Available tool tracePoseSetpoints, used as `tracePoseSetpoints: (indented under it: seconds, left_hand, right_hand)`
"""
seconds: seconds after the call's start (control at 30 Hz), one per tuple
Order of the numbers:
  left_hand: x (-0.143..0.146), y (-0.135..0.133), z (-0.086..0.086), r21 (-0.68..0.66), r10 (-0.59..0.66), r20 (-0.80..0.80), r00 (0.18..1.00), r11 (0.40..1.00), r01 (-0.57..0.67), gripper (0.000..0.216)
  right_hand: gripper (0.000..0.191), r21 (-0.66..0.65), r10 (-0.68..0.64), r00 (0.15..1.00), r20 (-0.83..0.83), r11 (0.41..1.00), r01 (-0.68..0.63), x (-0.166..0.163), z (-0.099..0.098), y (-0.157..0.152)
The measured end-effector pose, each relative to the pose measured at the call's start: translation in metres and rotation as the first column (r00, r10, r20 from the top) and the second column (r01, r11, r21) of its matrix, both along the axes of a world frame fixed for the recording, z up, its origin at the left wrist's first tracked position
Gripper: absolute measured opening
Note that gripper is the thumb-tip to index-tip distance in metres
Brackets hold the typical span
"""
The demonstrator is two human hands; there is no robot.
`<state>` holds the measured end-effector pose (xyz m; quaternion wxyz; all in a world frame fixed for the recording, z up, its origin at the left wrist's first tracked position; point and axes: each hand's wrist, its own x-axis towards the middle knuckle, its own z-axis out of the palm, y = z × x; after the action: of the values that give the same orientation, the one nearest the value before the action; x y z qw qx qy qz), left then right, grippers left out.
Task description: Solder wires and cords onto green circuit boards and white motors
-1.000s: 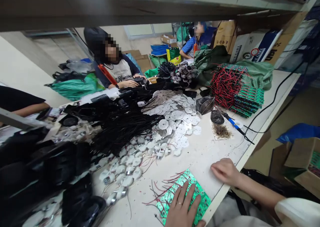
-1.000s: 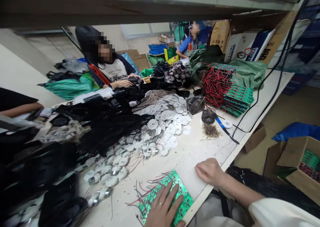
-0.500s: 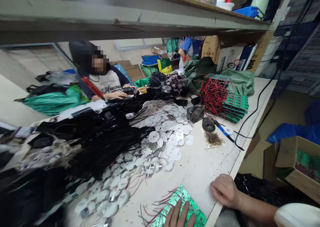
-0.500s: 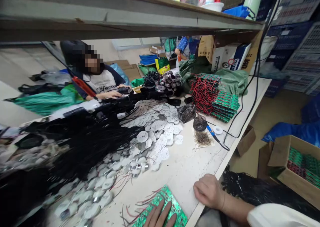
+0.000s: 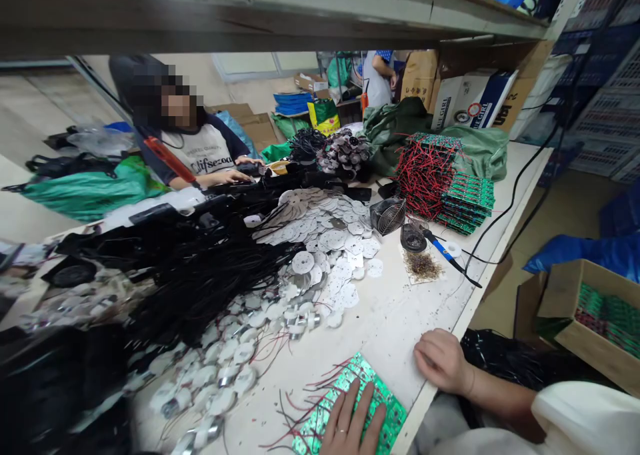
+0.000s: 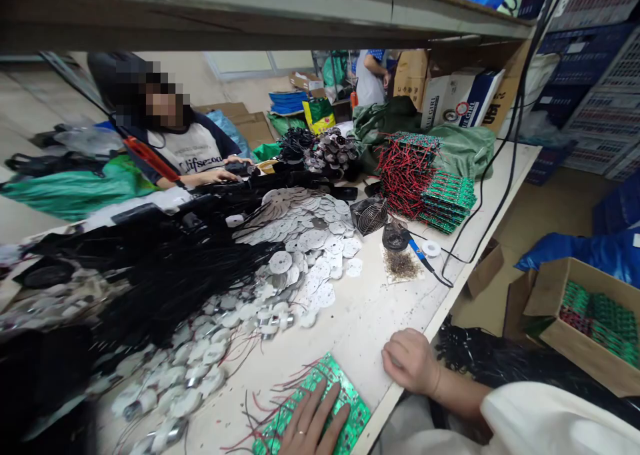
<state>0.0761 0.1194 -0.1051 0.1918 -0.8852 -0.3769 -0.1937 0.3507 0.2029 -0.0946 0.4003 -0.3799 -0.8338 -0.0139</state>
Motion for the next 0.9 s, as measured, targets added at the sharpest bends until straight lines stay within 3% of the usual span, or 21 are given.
tracePoseSetpoints:
  seconds: [0.27,0.43,0.53,0.63,0.7,0.77,0.9]
  left_hand:
    - [0.001,0.0,0.016,-0.021,-0.018,-0.006,1.0,1.0,0.018,0.056]
    - [0.012,-0.014,0.029,-0.256,0.061,0.14,0.988,0.966,-0.023,0.056]
    - [0.011,-0.022,0.05,-0.42,0.108,0.206,0.973,0.907,-0.012,0.049]
    - [-0.008,-0.02,0.087,-0.476,0.121,0.26,0.958,0.879,0.018,0.039]
    - [-0.033,-0.003,0.116,-0.476,0.17,0.196,0.966,0.877,-0.058,0.031]
    - [-0.066,0.03,0.14,-0.437,0.262,0.048,0.964,0.873,-0.216,0.032]
    - [-0.131,0.131,0.164,-0.159,0.478,-0.148,0.866,0.853,-0.498,0.045]
  right_hand:
    - [0.011,-0.009,-0.019,1.0,0.023,1.0,0.019,-0.004,0.006,-0.005]
    - [0.009,-0.021,0.034,0.999,0.014,0.999,-0.033,0.007,-0.002,-0.007]
    - [0.011,-0.043,0.078,0.997,0.01,0.996,-0.078,0.013,-0.003,-0.003]
    - [0.01,-0.057,0.106,0.994,0.01,0.993,-0.105,0.016,-0.002,-0.003]
    - [0.01,-0.057,0.109,0.994,0.01,0.992,-0.108,0.016,0.0,-0.003]
    - [0.009,-0.057,0.096,0.995,0.012,0.994,-0.095,0.014,0.0,-0.003]
    - [0.01,-0.058,0.039,0.999,0.026,0.998,-0.038,0.007,0.001,-0.004]
